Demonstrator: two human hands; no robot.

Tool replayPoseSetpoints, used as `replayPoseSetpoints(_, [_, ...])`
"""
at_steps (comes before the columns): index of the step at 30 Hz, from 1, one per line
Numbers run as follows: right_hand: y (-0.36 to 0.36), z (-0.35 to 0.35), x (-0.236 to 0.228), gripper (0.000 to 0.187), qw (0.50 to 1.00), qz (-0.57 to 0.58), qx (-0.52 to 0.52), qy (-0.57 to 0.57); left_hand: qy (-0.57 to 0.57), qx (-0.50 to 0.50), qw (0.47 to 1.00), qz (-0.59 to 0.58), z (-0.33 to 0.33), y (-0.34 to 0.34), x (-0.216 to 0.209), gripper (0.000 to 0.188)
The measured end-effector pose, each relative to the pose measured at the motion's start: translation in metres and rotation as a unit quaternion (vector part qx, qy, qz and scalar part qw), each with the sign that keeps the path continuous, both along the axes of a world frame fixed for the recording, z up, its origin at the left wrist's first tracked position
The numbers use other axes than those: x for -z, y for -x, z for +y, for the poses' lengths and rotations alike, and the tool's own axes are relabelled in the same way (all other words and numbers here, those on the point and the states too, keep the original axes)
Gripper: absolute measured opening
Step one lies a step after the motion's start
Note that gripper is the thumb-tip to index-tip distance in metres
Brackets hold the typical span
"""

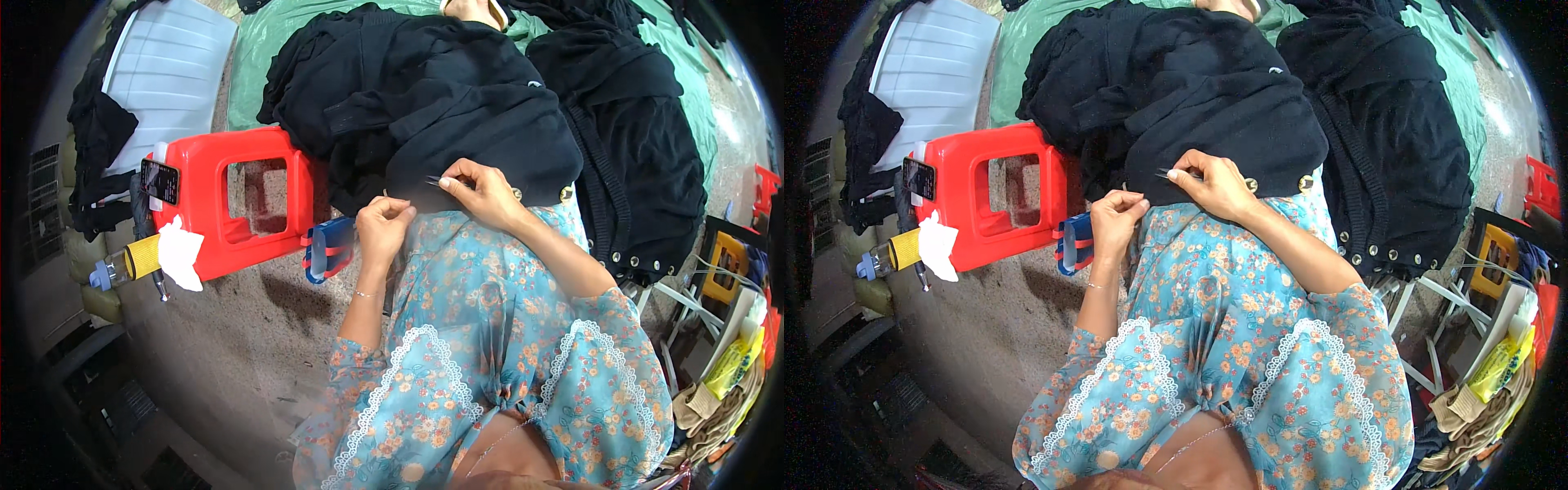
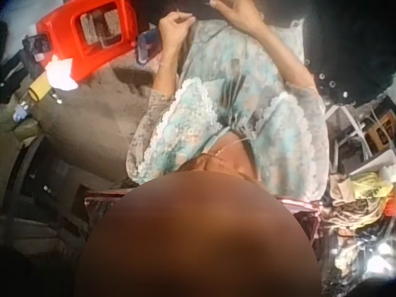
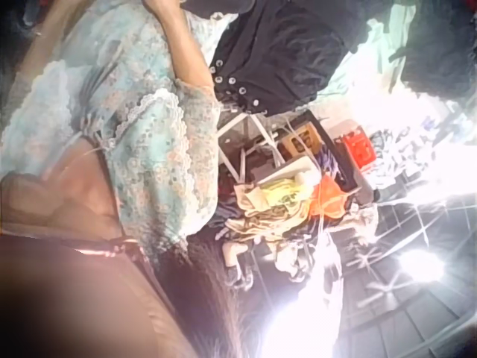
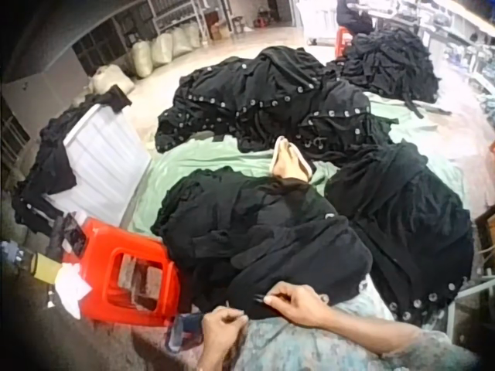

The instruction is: Hand-sewing and finishing black garments by attaching metal grommets using a needle and thread.

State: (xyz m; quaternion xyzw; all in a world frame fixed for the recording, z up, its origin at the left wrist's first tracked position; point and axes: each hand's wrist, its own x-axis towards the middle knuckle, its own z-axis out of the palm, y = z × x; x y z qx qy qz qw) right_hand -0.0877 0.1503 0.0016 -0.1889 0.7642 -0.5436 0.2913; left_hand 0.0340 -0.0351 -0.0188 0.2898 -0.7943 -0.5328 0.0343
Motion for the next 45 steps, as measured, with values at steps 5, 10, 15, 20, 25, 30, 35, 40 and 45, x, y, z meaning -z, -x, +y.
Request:
replayPoseSetpoints(5, [-0.001,0.001,0.001,0.027,1.0,0.024,-0.013,0.008,-0.071,-0.055,0.995,-0.04,-0.004,0.001,0.008,0.004])
replayPoseSetpoints(10, [-0.001,-0.001,-0.004,0.026,0.993,0.107,-0.041,0.012,-0.096,-0.057,0.993,-0.047,-0.004,0.003,0.007,0.009])
replayPoseSetpoints(15, [0.005,-0.015,-0.025,0.021,0.911,0.38,-0.158,-0.011,-0.166,-0.095,0.981,-0.006,0.004,0.001,0.002,0.013])
replayPoseSetpoints(20, [0.001,-0.032,-0.03,0.015,0.87,0.426,-0.241,-0.057,-0.176,-0.135,0.975,0.021,0.01,-0.001,0.001,0.011])
replayPoseSetpoints(25, [-0.003,-0.036,-0.026,0.014,0.865,0.435,-0.243,-0.057,-0.133,-0.137,0.98,0.055,0.018,0.002,-0.001,0.012])
replayPoseSetpoints(30, [-0.004,-0.034,-0.017,0.011,0.862,0.444,-0.238,-0.065,-0.08,-0.113,0.987,0.076,0.019,0.007,-0.002,0.01])
replayPoseSetpoints(35, [0.014,-0.012,-0.022,0.024,0.986,0.109,0.113,0.058,-0.098,-0.242,0.961,0.09,-0.015,-0.003,-0.003,0.046])
replayPoseSetpoints(40, [0.038,0.035,0.0,0.023,0.911,-0.128,0.343,0.189,0.187,-0.145,0.954,0.186,0.001,0.019,-0.035,0.007])
replayPoseSetpoints(45, [0.009,0.038,-0.001,0.025,0.914,-0.198,0.297,0.194,0.17,0.172,0.955,0.17,0.045,0.041,-0.051,0.019])
